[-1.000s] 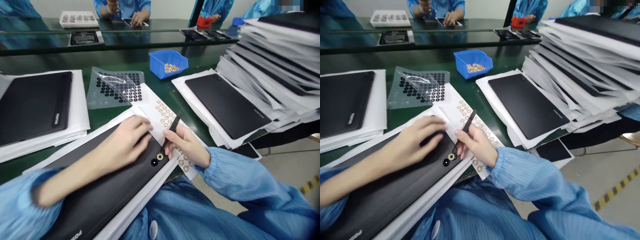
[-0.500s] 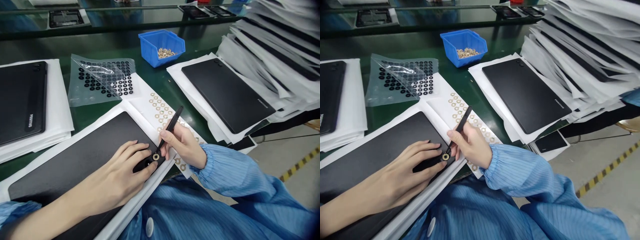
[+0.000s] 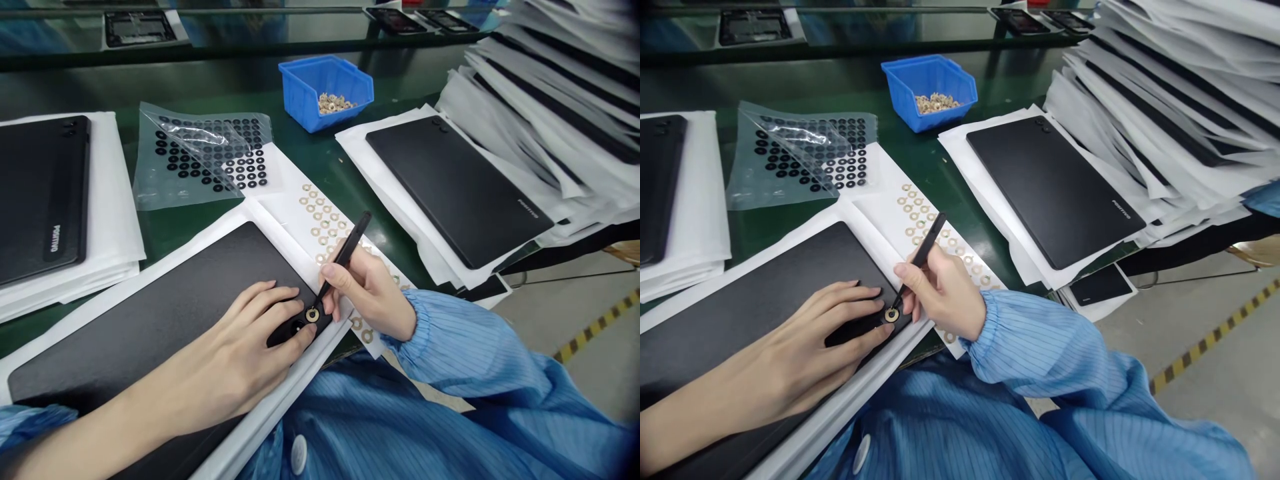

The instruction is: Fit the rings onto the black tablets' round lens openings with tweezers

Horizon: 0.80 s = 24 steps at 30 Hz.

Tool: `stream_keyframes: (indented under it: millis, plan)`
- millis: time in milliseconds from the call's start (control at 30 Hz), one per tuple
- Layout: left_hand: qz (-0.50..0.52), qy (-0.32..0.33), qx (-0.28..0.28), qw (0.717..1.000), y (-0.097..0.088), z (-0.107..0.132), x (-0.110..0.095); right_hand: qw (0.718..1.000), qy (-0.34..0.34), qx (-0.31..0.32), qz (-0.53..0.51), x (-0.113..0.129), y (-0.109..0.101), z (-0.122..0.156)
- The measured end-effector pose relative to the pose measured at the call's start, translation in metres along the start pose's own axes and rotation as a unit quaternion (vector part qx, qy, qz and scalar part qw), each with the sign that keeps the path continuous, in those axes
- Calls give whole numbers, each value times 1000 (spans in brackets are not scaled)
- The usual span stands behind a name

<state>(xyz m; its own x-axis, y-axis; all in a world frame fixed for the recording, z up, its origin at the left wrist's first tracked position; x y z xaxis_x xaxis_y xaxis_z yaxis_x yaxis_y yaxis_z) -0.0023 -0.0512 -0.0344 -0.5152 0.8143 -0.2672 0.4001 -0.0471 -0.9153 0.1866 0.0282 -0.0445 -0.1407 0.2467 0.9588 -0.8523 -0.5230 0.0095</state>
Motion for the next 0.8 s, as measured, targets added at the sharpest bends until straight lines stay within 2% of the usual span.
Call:
stream_keyframes:
  millis: [133,333,467,600,800]
  plan:
    - [-5,5,-2,1000,0,0,-1,999,-19,-9,28,0,0,3]
    - [-17,-7,-15,1000,2,-5,-3,983,-134,-37,120,-1,1,13]
    - [-35,-25,-14,999,4,-7,-4,976,-183,-49,105,-5,1,15]
    - [-37,-32,-7,999,6,-7,-5,976,-192,-48,87,-5,1,13]
    - [-19,-35,-42,998,12,-3,-2,982,-170,-41,75,0,2,12]
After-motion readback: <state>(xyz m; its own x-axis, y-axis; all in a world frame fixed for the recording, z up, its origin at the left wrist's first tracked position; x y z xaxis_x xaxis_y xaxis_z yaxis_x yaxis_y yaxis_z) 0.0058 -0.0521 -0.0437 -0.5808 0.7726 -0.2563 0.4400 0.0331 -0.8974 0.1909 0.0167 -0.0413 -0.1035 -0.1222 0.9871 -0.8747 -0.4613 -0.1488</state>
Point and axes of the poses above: each hand's wrist, its own z-axis away from the middle knuckle, its own y-axis out of the palm, x = y × z, the point moved 1 cm from there along -z, towards the middle knuckle, and after that the axes turned 6 degrees about y, right-handed, at the moved point
